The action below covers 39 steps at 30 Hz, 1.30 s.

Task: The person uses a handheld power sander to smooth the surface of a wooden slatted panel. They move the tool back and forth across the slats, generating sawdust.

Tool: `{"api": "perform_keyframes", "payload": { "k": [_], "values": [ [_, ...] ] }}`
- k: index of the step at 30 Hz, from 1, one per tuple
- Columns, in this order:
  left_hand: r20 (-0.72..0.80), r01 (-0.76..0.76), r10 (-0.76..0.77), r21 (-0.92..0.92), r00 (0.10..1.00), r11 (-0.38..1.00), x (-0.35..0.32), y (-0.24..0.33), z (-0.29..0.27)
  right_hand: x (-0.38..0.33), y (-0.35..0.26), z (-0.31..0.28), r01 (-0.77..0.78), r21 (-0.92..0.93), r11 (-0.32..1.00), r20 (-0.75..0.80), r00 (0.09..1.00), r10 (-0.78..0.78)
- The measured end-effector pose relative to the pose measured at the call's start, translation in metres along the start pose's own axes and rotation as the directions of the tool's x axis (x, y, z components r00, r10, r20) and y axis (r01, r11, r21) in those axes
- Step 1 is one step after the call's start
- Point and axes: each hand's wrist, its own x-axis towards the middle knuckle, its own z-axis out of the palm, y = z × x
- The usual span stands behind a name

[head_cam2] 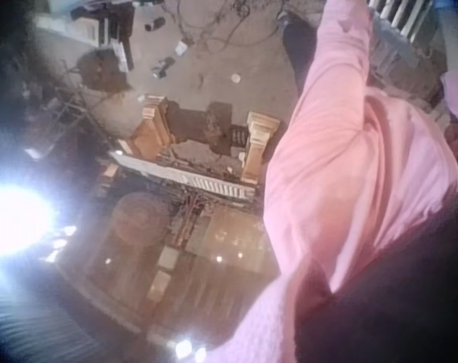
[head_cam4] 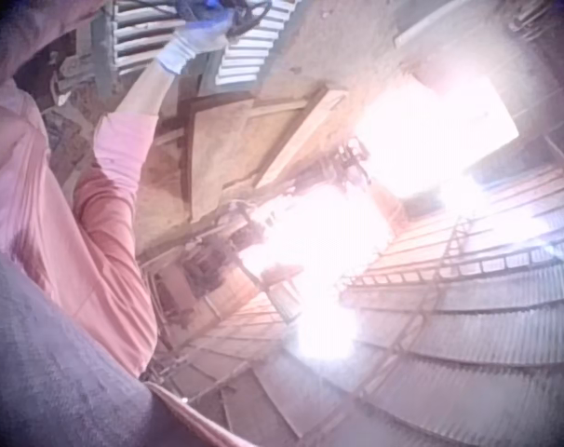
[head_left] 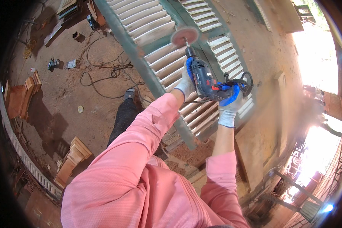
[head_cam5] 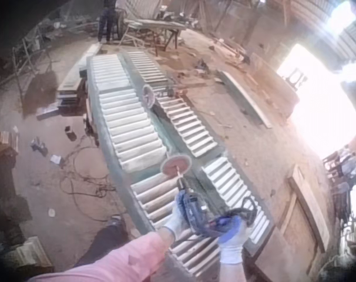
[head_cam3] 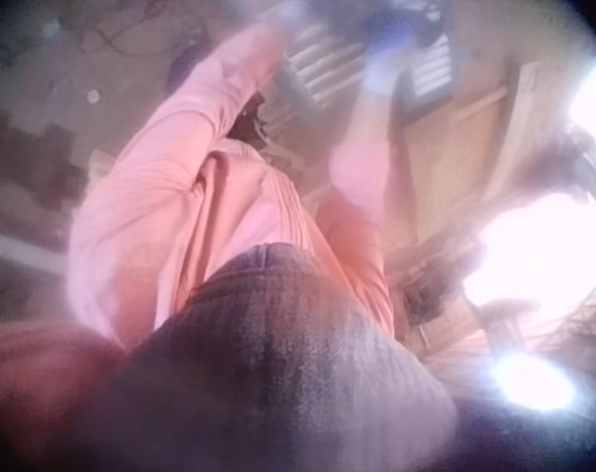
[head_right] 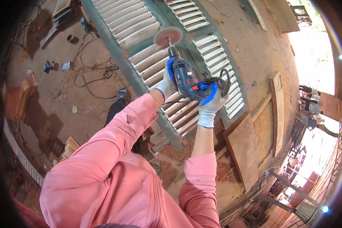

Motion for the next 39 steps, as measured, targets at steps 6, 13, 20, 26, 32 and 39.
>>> {"api": "perform_keyframes", "payload": {
  "k": [6,13,20,26,32,39],
  "values": [
    [0.069,0.066,-0.061,-0.064,0.996,0.996,-0.016,0.002,-0.013,-0.005,-0.004,-0.003,-0.009,-0.009,1.0,0.054,0.998,0.01],
    [0.008,0.028,-0.028,-0.046,1.0,0.999,-0.067,0.004,0.003,-0.037,-0.028,0.026,-0.037,-0.032,0.999,0.012,0.999,0.037],
    [-0.025,0.023,-0.025,-0.079,0.999,0.997,-0.105,0.012,0.0,-0.062,-0.027,0.025,-0.043,-0.079,0.996,0.066,0.997,0.048],
    [-0.004,-0.03,0.03,-0.079,1.0,0.996,-0.128,0.017,-0.002,-0.08,-0.036,0.026,-0.092,-0.076,0.993,0.082,0.992,0.098],
    [-0.08,-0.062,0.06,-0.032,0.995,0.998,-0.132,0.013,-0.015,-0.089,-0.046,0.028,-0.158,-0.058,0.986,0.091,0.982,0.163],
    [-0.086,-0.004,0.005,0.016,0.996,1.0,-0.144,0.003,-0.004,-0.098,-0.03,0.008,-0.07,-0.029,0.997,-0.012,0.997,0.07]
  ]
}}
